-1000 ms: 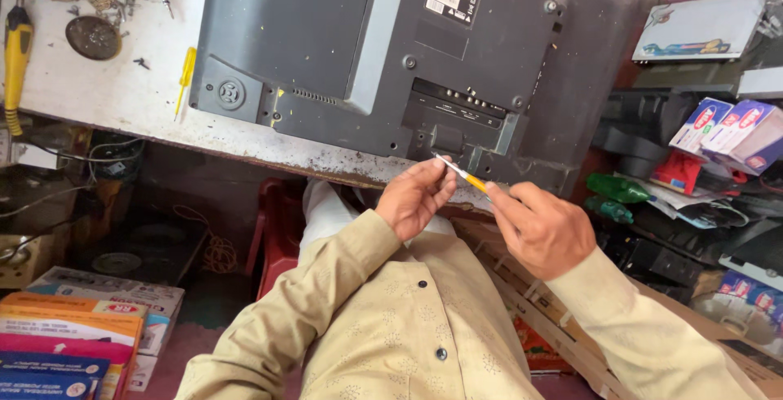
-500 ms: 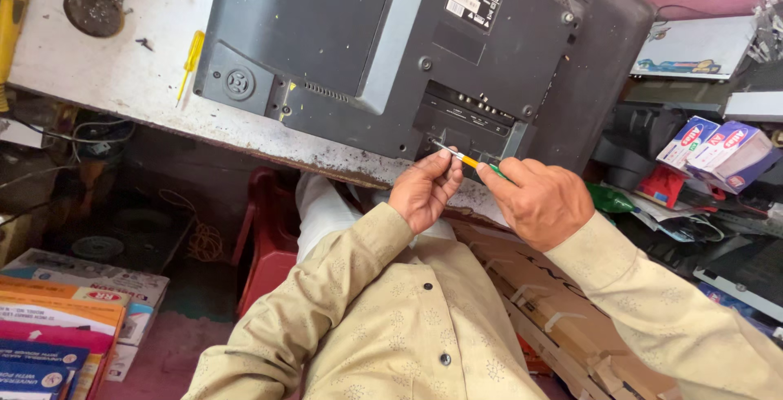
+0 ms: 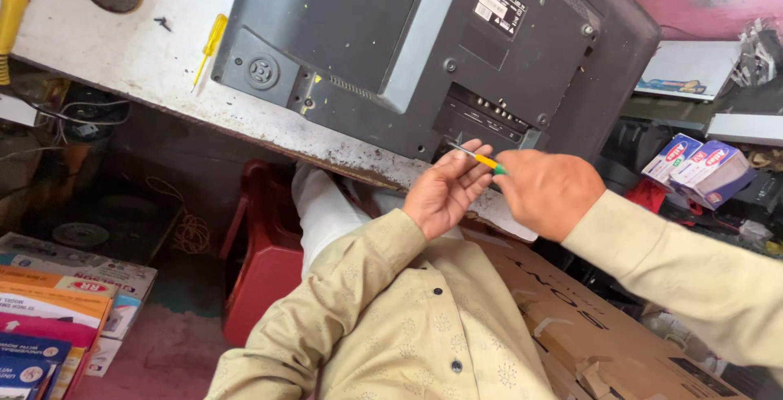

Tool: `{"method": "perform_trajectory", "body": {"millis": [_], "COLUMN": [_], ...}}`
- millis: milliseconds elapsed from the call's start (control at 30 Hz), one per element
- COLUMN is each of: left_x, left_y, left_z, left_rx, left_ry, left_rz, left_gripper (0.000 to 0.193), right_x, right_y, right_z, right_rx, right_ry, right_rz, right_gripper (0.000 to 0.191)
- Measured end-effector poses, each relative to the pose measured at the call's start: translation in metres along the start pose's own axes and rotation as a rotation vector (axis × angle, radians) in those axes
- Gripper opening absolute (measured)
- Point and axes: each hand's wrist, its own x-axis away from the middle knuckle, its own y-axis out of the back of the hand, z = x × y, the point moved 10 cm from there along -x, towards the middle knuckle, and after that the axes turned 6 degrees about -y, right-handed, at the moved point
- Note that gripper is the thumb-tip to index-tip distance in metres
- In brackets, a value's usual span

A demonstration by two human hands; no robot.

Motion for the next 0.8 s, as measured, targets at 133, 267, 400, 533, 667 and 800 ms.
{"method": "perform_trajectory", "body": {"millis": [133,267,400,533,667,800], "left_x": [-0.007,-0.019,-0.023,-0.017,-0.014,-0.020], "left_y": [-0.007,0.006,0.006,0.010,0.018,0.021], "left_z": [0.007,0.014,0.011,0.011,0.010,0.010], "left_rx": [0.043,0.069,0.107,0.051,0.023,-0.014], "left_ry": [0.011,-0.014,-0.080,-0.016,-0.036,-0.068], "left_rz": [0.032,-0.053,-0.054,-0.094,-0.127,-0.160], "left_gripper": [0.027,0.020,0.015,0.023,0.028,0.029], "right_x": [-0.006,-0.004,-0.009,-0.012,-0.009,-0.014], "right_y": [-0.035,-0.037,-0.007,-0.017,-0.047,-0.021], "right_z": [-0.061,-0.063,-0.008,-0.025,-0.045,-0.015], "right_rx": [-0.547,-0.551,0.170,0.111,-0.293,0.225], "right_ry": [-0.637,-0.754,-0.120,-0.307,-0.735,-0.325], "right_rz": [0.294,0.379,0.079,0.156,0.520,0.375], "right_gripper": [0.024,0.031,0.033,0.028,0.041,0.045]}}
